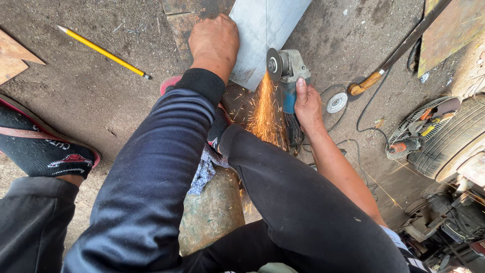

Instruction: The person uses an angle grinder to cut a metal sheet along marked lines, producing sparks. The person repositions the sheet multiple times to complete different cuts and separates the cut pieces.

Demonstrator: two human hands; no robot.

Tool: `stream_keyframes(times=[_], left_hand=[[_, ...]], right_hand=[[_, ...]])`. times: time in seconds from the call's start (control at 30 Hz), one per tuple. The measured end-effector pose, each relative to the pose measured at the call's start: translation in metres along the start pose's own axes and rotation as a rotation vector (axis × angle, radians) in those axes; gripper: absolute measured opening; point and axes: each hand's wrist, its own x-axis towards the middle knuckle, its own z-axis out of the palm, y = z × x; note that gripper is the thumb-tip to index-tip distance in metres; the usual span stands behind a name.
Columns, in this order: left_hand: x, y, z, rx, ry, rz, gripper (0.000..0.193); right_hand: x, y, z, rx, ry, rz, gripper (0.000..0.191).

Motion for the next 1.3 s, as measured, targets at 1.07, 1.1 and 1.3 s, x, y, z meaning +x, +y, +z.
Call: stream_keyframes(times=[1.07,1.1,1.3], left_hand=[[-0.003,0.002,-0.006,-0.016,-0.017,-0.006,0.022],[-0.004,0.002,-0.006,-0.012,-0.017,-0.002,0.022],[-0.004,0.003,-0.009,-0.015,-0.048,-0.021,0.022]], right_hand=[[0.007,-0.010,-0.002,-0.111,0.016,0.011,0.083],[0.007,-0.011,-0.003,-0.141,0.022,0.009,0.082],[0.009,-0.015,-0.003,-0.050,0.002,0.005,0.083]])
